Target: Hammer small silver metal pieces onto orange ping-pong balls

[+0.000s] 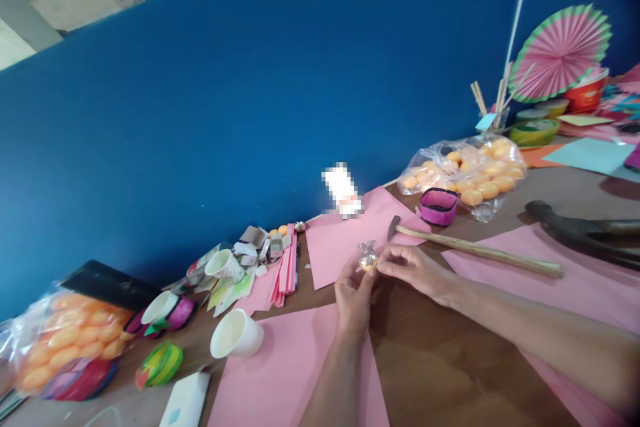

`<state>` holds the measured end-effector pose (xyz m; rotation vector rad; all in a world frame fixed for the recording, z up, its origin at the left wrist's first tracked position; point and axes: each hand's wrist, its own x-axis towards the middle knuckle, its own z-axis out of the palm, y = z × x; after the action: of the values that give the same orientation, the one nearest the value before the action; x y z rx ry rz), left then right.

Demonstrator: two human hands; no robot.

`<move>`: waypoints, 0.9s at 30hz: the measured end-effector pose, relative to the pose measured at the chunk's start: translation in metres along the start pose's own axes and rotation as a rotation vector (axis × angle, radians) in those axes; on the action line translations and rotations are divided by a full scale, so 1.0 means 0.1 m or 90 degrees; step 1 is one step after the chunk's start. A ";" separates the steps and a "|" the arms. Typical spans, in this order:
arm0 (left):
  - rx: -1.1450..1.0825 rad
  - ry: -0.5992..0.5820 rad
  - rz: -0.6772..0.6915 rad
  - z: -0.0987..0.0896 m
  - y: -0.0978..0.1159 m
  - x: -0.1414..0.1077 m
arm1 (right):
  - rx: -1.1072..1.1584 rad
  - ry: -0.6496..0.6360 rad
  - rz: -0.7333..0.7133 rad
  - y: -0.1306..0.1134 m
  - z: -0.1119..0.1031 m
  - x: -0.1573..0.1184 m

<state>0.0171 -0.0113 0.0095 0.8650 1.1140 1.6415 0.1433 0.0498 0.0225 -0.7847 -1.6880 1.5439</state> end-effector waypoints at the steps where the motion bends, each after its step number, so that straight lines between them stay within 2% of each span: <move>1: 0.003 -0.002 0.000 0.00 0.00 0.00 | 0.009 -0.001 0.009 0.00 0.00 0.00; 11: 0.081 0.008 -0.011 -0.02 -0.02 -0.01 | 0.121 0.028 0.068 0.01 0.03 -0.01; 14: 0.088 -0.007 -0.002 -0.03 -0.03 0.00 | 0.127 0.031 0.067 0.01 0.03 -0.01; 19: 0.093 0.015 0.007 -0.04 -0.06 0.01 | 0.109 0.051 0.060 0.04 0.04 -0.01; 24: 0.119 -0.002 0.051 -0.02 -0.03 0.01 | 0.154 0.045 0.043 0.10 0.06 -0.01; 27: 0.112 0.003 0.039 -0.01 -0.02 0.01 | 0.147 0.042 0.050 0.11 0.06 0.00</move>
<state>0.0163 -0.0104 0.0068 1.0182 1.2606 1.6132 0.1381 0.0474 0.0113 -0.7781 -1.4149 1.7114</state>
